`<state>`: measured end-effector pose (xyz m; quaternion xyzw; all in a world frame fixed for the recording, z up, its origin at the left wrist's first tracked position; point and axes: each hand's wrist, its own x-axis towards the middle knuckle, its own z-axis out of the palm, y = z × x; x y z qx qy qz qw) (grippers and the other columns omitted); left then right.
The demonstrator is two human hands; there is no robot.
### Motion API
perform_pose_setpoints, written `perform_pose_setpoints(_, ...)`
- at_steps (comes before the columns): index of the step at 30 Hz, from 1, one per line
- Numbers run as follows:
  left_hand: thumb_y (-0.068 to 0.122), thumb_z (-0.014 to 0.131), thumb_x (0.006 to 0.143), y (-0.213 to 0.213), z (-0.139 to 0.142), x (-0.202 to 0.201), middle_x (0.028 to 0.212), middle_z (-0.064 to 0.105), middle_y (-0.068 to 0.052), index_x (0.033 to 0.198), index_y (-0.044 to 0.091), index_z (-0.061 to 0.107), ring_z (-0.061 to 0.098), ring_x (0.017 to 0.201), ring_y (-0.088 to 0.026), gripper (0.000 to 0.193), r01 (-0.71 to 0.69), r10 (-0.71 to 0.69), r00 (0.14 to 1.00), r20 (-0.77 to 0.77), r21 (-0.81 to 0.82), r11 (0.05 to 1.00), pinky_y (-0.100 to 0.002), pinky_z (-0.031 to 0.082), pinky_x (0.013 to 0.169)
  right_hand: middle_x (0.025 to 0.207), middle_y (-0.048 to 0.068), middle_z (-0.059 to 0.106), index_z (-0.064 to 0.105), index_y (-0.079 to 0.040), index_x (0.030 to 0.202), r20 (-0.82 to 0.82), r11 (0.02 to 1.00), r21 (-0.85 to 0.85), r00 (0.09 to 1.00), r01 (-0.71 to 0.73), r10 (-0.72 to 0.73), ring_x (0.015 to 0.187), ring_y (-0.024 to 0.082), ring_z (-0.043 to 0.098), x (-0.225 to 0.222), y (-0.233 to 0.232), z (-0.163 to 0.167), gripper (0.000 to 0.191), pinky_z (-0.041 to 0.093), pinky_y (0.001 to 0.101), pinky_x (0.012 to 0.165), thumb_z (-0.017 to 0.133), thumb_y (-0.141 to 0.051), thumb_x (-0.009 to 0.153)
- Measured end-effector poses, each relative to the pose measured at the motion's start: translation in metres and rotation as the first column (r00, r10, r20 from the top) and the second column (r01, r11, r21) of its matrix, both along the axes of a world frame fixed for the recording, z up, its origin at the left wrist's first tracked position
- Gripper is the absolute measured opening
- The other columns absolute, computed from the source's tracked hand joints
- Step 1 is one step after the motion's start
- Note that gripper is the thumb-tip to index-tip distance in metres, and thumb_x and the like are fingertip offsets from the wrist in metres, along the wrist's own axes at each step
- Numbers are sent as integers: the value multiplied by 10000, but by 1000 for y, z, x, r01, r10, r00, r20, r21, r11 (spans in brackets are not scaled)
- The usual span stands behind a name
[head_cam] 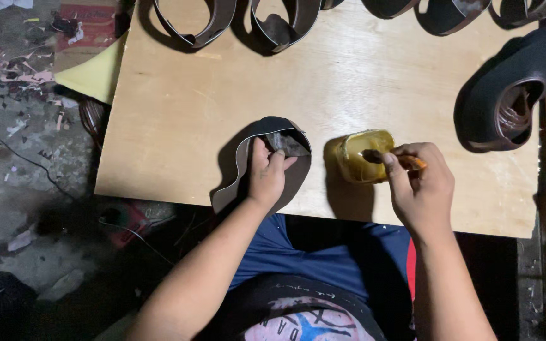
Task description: The person picks up a brown shoe upper component from the work board, holds it open, and uses a brush to spread yellow adhesive from a container onto the inner edge of the component. They then set the coated piece aside with the finished stack and take the next piece, repeating this across the episode.
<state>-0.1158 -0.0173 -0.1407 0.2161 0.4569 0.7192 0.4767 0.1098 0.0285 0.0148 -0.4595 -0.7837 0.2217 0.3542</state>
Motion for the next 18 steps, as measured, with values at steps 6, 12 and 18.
perform_pose_setpoints(6, -31, 454, 970, 2, 4, 3, 1261, 584, -89, 1338, 61, 437, 626, 1127, -193, 380, 5, -5, 1000, 12, -7, 1000, -406, 605, 938, 1003, 117, 674, 660, 2, 1060, -71, 999, -50, 997, 16, -19, 852, 189, 666, 11, -2, -9, 105, 529, 270, 728, 734, -60, 1019)
perform_pose_setpoints(12, -56, 445, 971, 6, 2, 5, 1230, 594, -99, 1297, 28, 471, 634, 1082, -188, 337, 28, -28, 999, 16, 17, 999, -414, 615, 927, 1034, 100, 673, 646, 6, 1070, -144, 995, -99, 989, -25, 11, 872, 158, 670, 30, -18, 11, 126, 556, 291, 770, 722, -32, 977)
perform_pose_setpoints(18, -51, 458, 1013, 8, -4, 4, 1096, 667, -97, 1205, -9, 503, 666, 967, -186, 201, 86, -90, 995, 43, 87, 993, -333, 581, 852, 1102, 71, 682, 657, -11, 1047, -381, 913, -302, 913, -275, 150, 1006, 127, 646, -8, -13, -14, 137, 529, 267, 915, 725, -33, 929)
